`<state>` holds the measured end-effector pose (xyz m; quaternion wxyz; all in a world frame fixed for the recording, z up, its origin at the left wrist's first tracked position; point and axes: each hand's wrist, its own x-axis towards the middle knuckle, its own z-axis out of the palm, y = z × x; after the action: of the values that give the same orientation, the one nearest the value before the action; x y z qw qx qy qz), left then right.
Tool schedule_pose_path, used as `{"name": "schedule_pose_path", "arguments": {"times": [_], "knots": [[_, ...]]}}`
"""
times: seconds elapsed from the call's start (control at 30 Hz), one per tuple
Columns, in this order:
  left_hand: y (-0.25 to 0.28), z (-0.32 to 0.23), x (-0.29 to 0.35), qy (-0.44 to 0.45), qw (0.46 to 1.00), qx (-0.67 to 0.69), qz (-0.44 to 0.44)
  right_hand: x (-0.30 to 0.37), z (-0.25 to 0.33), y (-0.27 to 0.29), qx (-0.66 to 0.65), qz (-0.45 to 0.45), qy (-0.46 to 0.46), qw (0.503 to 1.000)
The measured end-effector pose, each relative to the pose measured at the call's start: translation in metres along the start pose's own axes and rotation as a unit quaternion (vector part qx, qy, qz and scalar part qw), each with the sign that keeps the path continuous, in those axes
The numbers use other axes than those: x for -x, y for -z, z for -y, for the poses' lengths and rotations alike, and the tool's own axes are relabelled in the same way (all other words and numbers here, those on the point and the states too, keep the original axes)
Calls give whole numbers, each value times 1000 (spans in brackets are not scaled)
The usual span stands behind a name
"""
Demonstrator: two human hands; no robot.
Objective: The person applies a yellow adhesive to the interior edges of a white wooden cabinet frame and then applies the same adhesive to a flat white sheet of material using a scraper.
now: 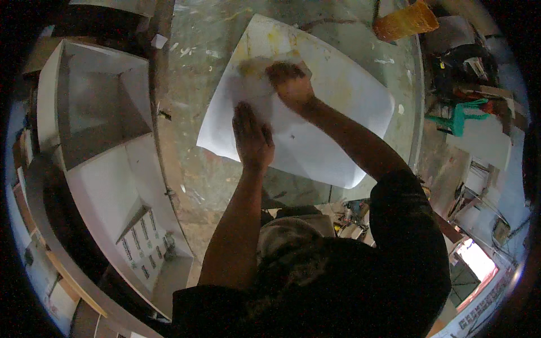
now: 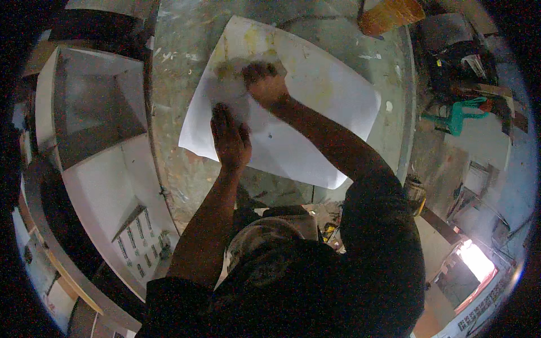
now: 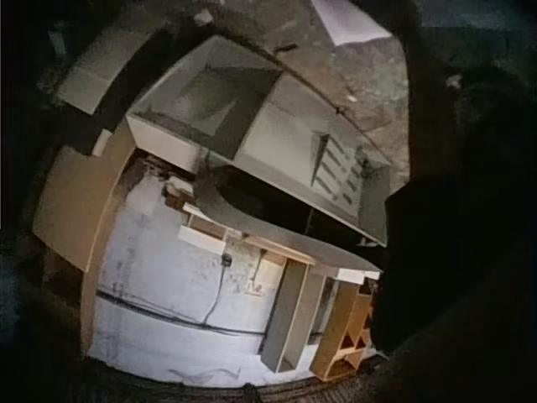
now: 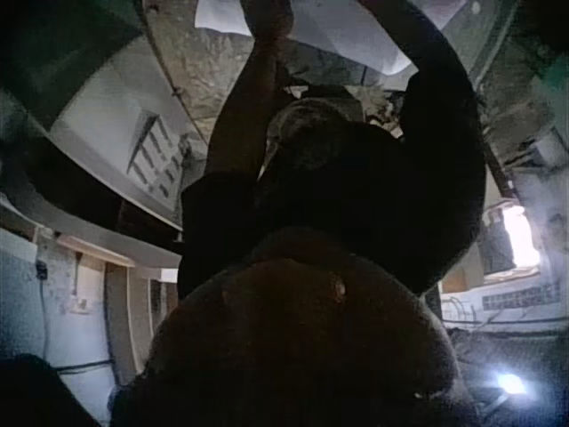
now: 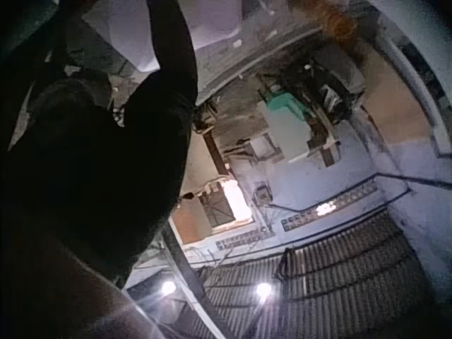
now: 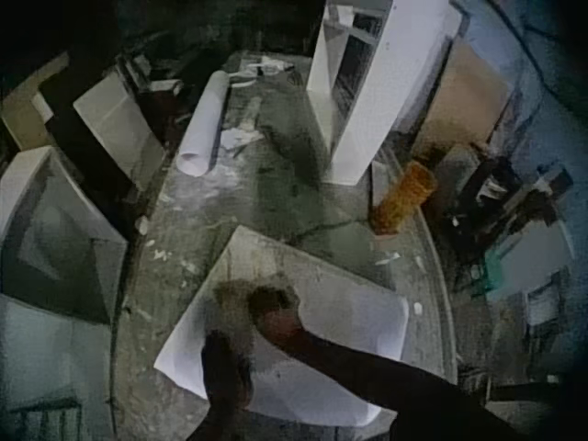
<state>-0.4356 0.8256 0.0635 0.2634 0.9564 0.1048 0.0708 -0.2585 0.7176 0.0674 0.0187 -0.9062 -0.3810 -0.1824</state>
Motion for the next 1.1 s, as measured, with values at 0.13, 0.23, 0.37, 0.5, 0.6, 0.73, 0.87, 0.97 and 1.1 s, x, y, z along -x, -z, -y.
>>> {"name": "schedule_pose_path", "arguments": {"times": [0.13, 0.23, 0.37, 0.5, 0.6, 0.73, 0.87, 0.97, 1.1], "knots": [[2, -5, 3, -21, 999, 7, 34, -78, -45, -14, 8, 173, -92, 981], [-5, 1, -1, -9, 999, -26, 21, -85, -42, 13, -68, 188, -162, 966], [-3, 6, 2, -11, 1000, -19, -6, 4, 0, 33, -55, 129, -63, 988], [0, -4, -3, -2, 1000, -20, 14, -47, -54, -12, -36, 31, -101, 994], [1, -12, -5, -19, 999, -28, 17, -107, -99, -27, -13, 10, -121, 993], [0, 2, 5, 26, 998, -43, 31, -74, -28, 43, -35, 71, -53, 995], [4, -4, 3, 16, 999, -30, 27, -12, -11, 9, -64, -4, 29, 998], [5, -8, -6, 1, 999, -28, 19, -89, -34, -9, -32, 190, -30, 981], [2, -10, -7, -9, 999, -33, 14, -120, -55, -11, -66, 152, -61, 984]]}}
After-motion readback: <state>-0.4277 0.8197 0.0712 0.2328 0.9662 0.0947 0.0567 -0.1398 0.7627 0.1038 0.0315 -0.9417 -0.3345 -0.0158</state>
